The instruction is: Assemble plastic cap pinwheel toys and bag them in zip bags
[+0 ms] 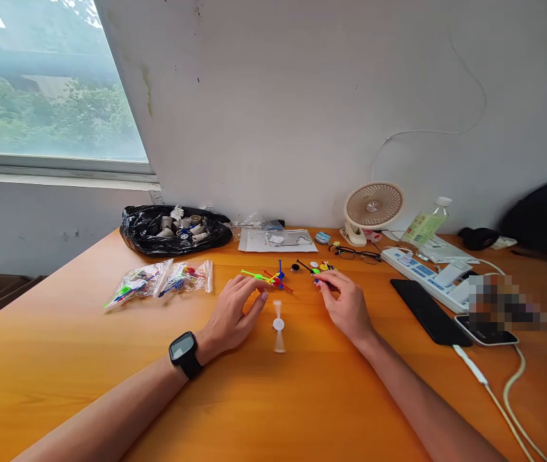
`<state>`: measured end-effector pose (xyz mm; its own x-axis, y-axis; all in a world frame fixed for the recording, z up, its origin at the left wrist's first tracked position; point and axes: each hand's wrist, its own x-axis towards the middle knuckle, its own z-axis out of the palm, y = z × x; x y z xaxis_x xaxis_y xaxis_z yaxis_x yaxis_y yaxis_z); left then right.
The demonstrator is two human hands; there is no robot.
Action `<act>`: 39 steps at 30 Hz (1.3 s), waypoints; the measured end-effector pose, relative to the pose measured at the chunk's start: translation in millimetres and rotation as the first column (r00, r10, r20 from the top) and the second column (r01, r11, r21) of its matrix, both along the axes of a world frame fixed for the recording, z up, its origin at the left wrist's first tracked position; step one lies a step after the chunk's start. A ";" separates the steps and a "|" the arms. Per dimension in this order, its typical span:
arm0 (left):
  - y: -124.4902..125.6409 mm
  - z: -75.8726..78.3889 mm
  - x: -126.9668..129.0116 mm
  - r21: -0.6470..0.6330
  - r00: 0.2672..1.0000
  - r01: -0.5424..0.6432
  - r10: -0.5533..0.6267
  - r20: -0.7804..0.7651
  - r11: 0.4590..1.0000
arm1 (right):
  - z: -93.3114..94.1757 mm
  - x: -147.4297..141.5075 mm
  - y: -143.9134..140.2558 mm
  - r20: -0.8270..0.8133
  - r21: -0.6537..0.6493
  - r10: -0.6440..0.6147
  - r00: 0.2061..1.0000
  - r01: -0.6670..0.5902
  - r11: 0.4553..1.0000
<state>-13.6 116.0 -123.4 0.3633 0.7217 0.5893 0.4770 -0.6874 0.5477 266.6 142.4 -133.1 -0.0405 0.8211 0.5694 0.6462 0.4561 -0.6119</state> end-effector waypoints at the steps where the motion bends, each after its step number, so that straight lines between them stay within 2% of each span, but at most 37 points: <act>1: 0.2 -0.3 0.0 -0.002 1.000 -0.001 0.001 0.003 1.000 | -0.5 0.2 0.6 0.016 0.001 -0.005 1.000 0.005 1.000; 8: 0.5 -0.8 0.3 -0.001 1.000 -0.003 0.003 0.004 1.000 | -7.4 -0.8 4.8 0.119 -0.022 0.005 0.993 -0.002 1.000; 13: 0.4 -0.4 0.4 0.004 1.000 0.001 -0.001 0.011 1.000 | -8.0 -3.0 3.0 0.081 -0.088 0.034 0.996 -0.027 0.996; 22: 0.6 -0.5 -0.1 0.010 1.000 0.012 -0.012 0.012 1.000 | -3.1 -5.4 0.7 0.086 -0.075 0.019 0.996 -0.012 0.997; 27: 0.2 -0.5 0.3 0.007 1.000 0.019 -0.019 0.013 1.000 | 10.5 -1.6 -5.1 0.140 0.022 -0.093 0.986 0.091 0.996; 30: 0.2 -0.9 0.6 0.012 1.000 0.020 -0.020 0.014 1.000 | 19.1 3.8 -8.1 0.187 0.085 -0.198 0.962 0.185 0.979; 33: -0.3 0.9 0.3 0.013 1.000 0.023 -0.023 0.019 1.000 | 23.2 9.6 -8.4 0.194 0.114 -0.245 0.950 0.226 0.967; 35: -1.6 3.2 -0.1 0.012 0.999 0.051 -0.051 0.013 0.999 | 23.0 12.7 -7.4 0.195 0.105 -0.245 0.950 0.228 0.968; 39: -6.8 6.0 0.4 -0.018 0.978 0.205 -0.205 -0.040 0.979 | 19.7 16.4 -4.9 0.198 0.051 -0.239 0.951 0.233 0.971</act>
